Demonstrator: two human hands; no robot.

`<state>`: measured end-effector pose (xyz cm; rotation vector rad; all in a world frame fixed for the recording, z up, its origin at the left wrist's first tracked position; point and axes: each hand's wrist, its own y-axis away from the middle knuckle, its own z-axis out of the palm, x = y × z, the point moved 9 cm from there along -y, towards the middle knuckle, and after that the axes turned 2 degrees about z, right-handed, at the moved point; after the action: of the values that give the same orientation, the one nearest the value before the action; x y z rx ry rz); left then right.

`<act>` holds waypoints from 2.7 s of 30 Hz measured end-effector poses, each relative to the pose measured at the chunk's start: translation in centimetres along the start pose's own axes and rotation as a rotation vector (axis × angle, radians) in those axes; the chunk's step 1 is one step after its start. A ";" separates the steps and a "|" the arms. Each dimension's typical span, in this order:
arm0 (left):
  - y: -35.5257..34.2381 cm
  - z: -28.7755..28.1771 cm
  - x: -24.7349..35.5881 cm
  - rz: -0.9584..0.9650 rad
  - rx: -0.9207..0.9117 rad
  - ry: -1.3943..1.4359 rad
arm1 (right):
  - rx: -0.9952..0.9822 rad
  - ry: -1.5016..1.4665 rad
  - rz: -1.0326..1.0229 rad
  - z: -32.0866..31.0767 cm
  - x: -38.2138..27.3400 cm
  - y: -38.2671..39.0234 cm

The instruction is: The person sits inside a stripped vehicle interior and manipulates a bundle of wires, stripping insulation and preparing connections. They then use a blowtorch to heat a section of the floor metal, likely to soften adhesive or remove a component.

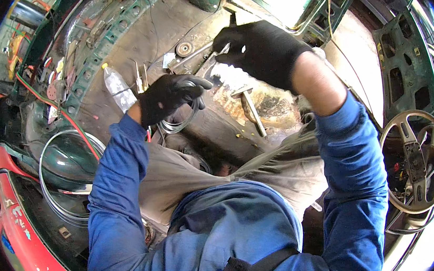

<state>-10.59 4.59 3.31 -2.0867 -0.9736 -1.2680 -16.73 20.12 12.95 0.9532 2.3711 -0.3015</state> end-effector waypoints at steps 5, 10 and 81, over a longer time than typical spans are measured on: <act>3.2 -4.3 -0.6 -0.074 0.507 0.552 | 0.328 0.202 -0.322 -4.0 1.4 0.9; 5.9 -8.8 -2.5 0.114 0.807 0.888 | 0.395 -0.437 0.013 1.1 3.6 1.0; -1.7 -4.5 6.3 0.323 0.716 1.021 | 0.292 -0.910 0.083 12.9 -1.5 -1.2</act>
<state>-12.44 4.36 11.05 -0.8049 -0.4583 -1.2938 -11.27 13.25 3.29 0.7935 1.4709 -0.8570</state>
